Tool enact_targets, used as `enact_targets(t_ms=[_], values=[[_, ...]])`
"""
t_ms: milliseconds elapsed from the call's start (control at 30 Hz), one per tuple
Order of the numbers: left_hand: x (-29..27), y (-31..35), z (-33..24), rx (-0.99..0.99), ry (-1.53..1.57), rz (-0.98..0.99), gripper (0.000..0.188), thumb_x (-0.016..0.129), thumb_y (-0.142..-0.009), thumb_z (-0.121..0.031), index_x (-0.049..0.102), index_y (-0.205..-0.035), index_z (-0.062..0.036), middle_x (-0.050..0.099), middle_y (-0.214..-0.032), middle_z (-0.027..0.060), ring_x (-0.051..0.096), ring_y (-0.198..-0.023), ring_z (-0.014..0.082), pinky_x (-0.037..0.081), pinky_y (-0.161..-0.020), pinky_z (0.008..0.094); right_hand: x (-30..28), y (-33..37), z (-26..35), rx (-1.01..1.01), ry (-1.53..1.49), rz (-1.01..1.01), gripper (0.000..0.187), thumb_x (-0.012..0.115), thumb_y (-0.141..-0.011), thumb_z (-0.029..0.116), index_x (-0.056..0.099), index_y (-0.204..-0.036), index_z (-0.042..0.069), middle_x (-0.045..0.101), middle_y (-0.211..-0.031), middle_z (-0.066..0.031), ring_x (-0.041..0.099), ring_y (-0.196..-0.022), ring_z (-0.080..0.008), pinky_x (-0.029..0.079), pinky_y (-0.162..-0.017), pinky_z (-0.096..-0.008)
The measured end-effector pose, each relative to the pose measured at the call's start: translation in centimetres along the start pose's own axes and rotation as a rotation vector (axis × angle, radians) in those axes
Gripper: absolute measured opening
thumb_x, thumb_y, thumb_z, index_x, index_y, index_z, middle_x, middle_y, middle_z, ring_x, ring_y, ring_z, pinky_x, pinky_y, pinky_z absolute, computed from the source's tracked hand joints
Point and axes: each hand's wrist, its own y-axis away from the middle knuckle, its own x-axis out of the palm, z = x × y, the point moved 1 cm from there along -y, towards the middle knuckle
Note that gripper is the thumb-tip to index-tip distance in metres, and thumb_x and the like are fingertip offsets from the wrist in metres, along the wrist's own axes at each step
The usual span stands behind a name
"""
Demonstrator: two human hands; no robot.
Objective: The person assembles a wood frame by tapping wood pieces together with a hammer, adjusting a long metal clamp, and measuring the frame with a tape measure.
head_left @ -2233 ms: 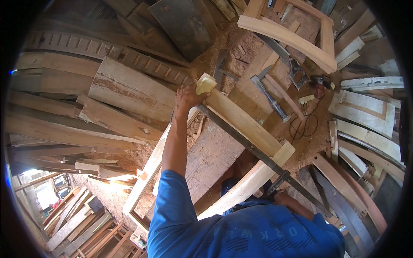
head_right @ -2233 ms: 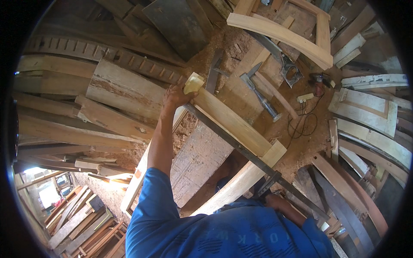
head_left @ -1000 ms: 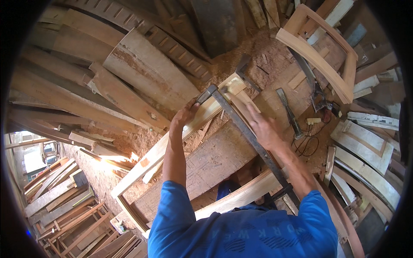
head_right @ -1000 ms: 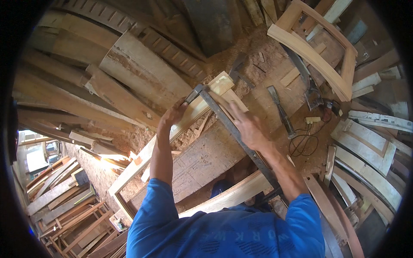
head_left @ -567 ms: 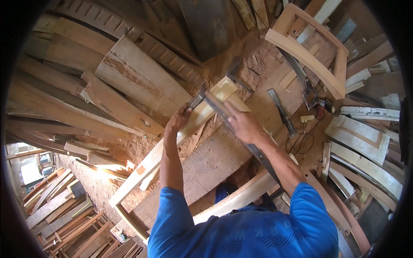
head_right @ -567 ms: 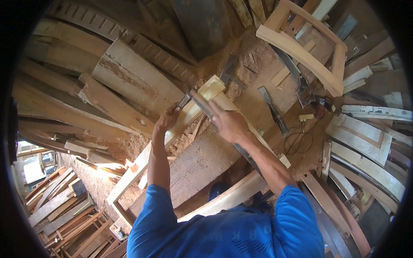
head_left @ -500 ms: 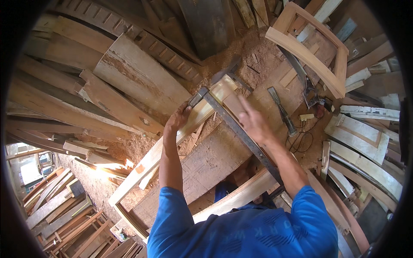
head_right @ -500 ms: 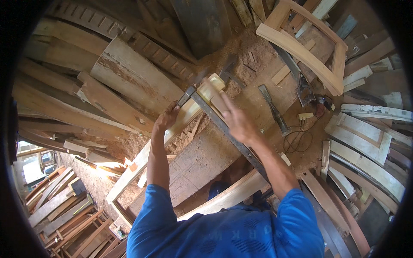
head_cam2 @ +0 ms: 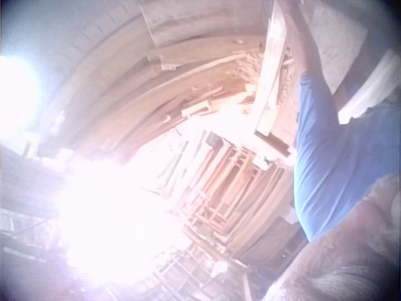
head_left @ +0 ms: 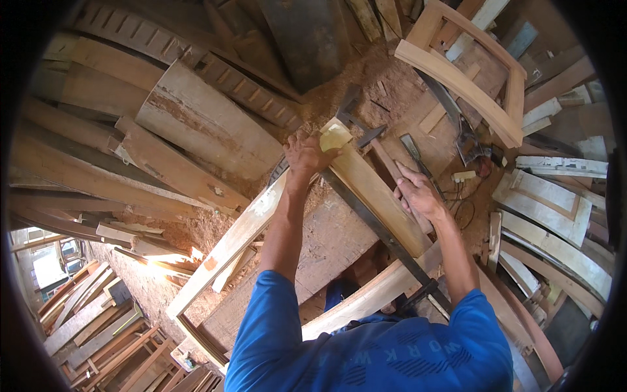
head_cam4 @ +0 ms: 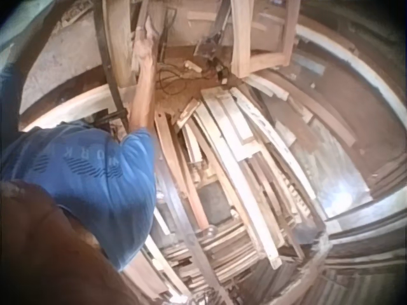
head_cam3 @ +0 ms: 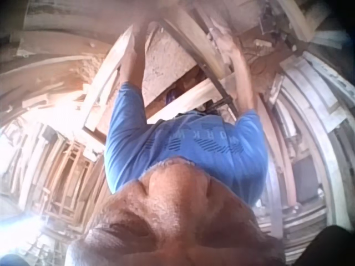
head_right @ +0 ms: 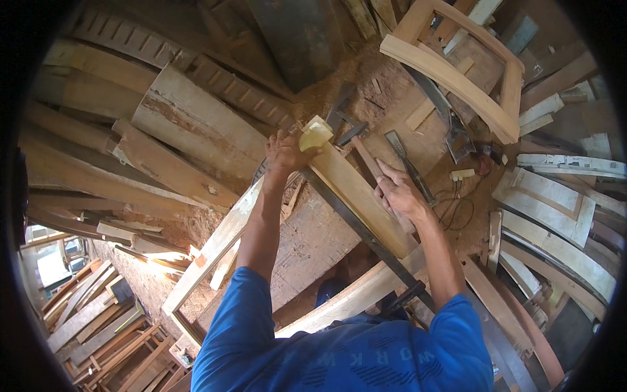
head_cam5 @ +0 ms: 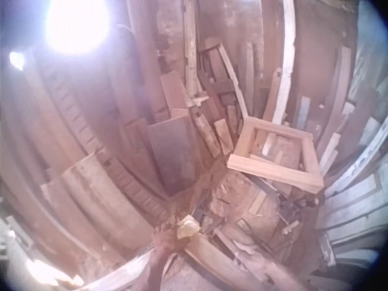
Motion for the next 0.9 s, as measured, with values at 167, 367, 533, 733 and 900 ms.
enact_targets(t_ms=[167,367,533,733,900], values=[[-0.1,-0.2,0.1,0.021,-0.019,-0.024,0.087,0.075,-0.073,-0.067,0.052,-0.147,-0.0283,0.045,-0.151,0.0236,0.033,-0.144,0.0482,0.03,-0.118,0.0537,0.2,-0.2,0.1,-0.047,-0.011,-0.073,0.055,0.049,-0.105,0.015,0.034,-0.157,0.007,0.058,-0.077,-0.0018,0.047,-0.051,-0.0078,0.042,-0.045,-0.0251],[-0.2,0.0,-0.1,-0.022,-0.027,0.007,0.087,0.074,-0.074,-0.069,0.051,-0.148,-0.0288,0.039,-0.155,0.0246,0.031,-0.145,0.0478,0.028,-0.118,0.0547,-1.0,-0.9,0.4,0.031,-0.021,-0.015,0.055,0.05,-0.105,0.014,0.034,-0.157,0.007,0.058,-0.077,-0.0026,0.047,-0.052,-0.0082,0.042,-0.045,-0.0251],[-0.2,0.0,-0.2,-0.034,-0.039,0.02,0.087,0.073,-0.075,-0.07,0.051,-0.149,-0.0289,0.038,-0.156,0.0247,0.031,-0.146,0.0475,0.027,-0.118,0.0542,-0.9,-0.6,0.5,-0.024,0.11,0.119,0.056,0.05,-0.104,0.015,0.034,-0.157,0.008,0.058,-0.075,-0.0027,0.049,-0.052,-0.0076,0.043,-0.045,-0.0251],[-0.7,0.1,-0.2,-0.015,-0.026,0.041,0.086,0.073,-0.076,-0.069,0.052,-0.148,-0.0285,0.04,-0.155,0.0237,0.031,-0.146,0.0468,0.027,-0.118,0.0537,-0.2,0.4,0.9,-0.092,-0.052,-0.136,0.055,0.049,-0.105,0.017,0.035,-0.158,0.011,0.059,-0.075,-0.0012,0.049,-0.051,-0.007,0.043,-0.045,-0.0245],[-0.1,0.2,0.2,-0.04,-0.038,0.004,0.086,0.073,-0.075,-0.07,0.052,-0.148,-0.0275,0.04,-0.155,0.0237,0.032,-0.145,0.0461,0.027,-0.118,0.0536,-2.9,0.6,-0.3,0.052,0.031,0.141,0.056,0.049,-0.106,0.018,0.032,-0.158,0.008,0.057,-0.073,-0.0009,0.048,-0.051,-0.0076,0.043,-0.044,-0.0247]])
